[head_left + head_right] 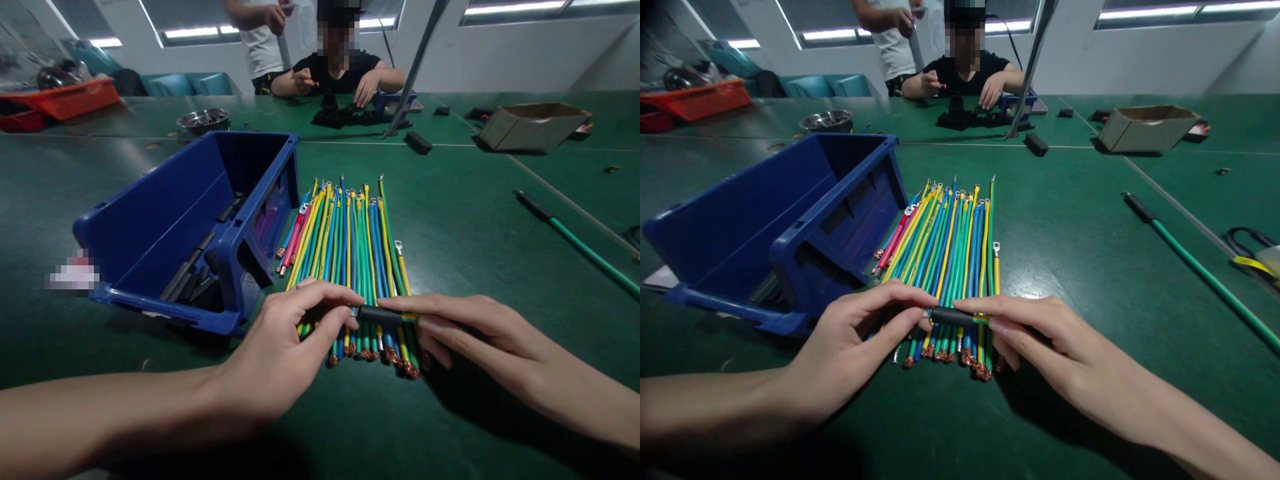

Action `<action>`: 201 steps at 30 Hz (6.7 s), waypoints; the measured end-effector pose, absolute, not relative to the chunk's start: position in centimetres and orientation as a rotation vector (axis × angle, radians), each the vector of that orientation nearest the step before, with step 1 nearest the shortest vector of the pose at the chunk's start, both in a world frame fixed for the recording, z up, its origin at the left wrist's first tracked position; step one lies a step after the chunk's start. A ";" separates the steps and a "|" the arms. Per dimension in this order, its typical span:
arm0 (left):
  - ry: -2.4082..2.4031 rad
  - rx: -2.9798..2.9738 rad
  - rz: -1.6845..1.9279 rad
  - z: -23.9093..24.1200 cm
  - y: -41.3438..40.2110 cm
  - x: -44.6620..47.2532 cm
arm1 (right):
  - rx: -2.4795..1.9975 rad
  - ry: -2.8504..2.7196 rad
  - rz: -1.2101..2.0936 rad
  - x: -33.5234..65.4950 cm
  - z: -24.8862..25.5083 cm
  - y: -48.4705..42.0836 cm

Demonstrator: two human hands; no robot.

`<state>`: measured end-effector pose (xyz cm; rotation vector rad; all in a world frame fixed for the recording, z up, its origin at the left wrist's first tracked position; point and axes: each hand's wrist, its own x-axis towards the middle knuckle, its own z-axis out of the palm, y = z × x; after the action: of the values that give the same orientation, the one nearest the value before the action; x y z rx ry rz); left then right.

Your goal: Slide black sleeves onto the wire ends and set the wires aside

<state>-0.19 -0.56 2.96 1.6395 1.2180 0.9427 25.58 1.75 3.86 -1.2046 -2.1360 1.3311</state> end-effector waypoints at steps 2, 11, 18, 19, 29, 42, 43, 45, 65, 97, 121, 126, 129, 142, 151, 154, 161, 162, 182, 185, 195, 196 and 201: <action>1.222 1.664 0.933 3.0 -0.5 -0.2 | -1.221 -2.125 1.343 25.5 4.0 1.7; 1.154 1.646 0.946 3.3 -0.5 -0.2 | -1.224 -2.095 1.379 25.6 3.7 1.7; 1.204 1.664 0.959 3.1 -0.6 -0.3 | -1.226 -2.003 1.376 25.4 3.5 1.6; 1.219 1.646 0.958 3.0 -0.6 -0.3 | -1.223 -1.982 1.388 25.4 3.4 1.6; 1.234 1.654 0.936 2.9 -0.7 -0.3 | -1.255 -1.955 1.426 25.6 3.1 1.6; 1.143 1.734 1.013 3.1 -0.3 -0.1 | -1.329 -2.021 1.208 25.1 3.2 1.2; 1.138 1.737 1.015 3.2 -0.3 -0.1 | -1.324 -2.026 1.225 25.1 3.3 1.2; 1.121 1.747 1.012 3.2 -0.2 -0.2 | -1.291 -2.040 1.286 25.2 3.5 1.4; 1.189 1.560 0.975 3.2 -0.4 0.0 | -1.173 -2.025 1.163 25.6 3.3 1.8; 1.139 1.658 1.061 2.9 -0.3 -0.1 | -1.153 -2.104 1.077 25.5 3.4 2.0; 1.190 1.522 1.082 3.1 -0.8 -0.1 | -1.192 -2.052 1.162 25.1 3.5 2.2; 1.152 1.597 1.048 3.0 -0.8 -0.3 | -1.168 -2.122 1.169 25.1 4.0 1.9; 1.020 1.688 1.088 2.9 -0.8 -0.3 | -1.135 -2.166 1.167 25.3 4.1 1.9; 0.945 1.866 1.103 3.0 -0.9 -0.5 | -1.091 -2.367 1.065 25.6 3.9 1.6; 1.067 1.940 1.069 2.7 -1.5 -0.8 | -1.116 -2.202 1.035 25.0 4.2 1.5; 1.190 2.069 0.976 2.5 -1.8 -0.7 | -1.129 -2.068 0.804 25.0 4.6 2.0; 1.201 2.571 0.455 0.9 -2.3 -0.7 | -1.399 -2.065 0.242 27.5 4.2 3.8; 1.193 2.600 0.402 0.7 -2.3 -0.7 | -1.448 -2.077 0.153 28.0 4.0 4.1; 1.134 2.659 0.253 1.5 -1.9 -0.8 | -1.727 -2.265 0.103 28.9 2.8 5.0; 1.136 2.655 0.244 1.8 -1.7 -0.8 | -1.665 -2.257 0.274 28.9 2.9 4.9; 1.173 2.673 0.245 2.0 -1.8 -0.8 | -1.541 -2.337 0.158 28.4 2.1 4.5; 1.192 2.676 0.240 2.0 -1.8 -0.7 | -1.536 -2.345 0.150 28.5 2.0 4.5; 1.218 2.676 0.215 2.2 -1.8 -0.5 | -1.519 -2.357 -0.073 29.0 1.2 4.7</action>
<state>-0.49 -1.83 2.19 2.6758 1.2175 0.2154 29.01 4.68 1.21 -1.5186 -2.3570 -0.0726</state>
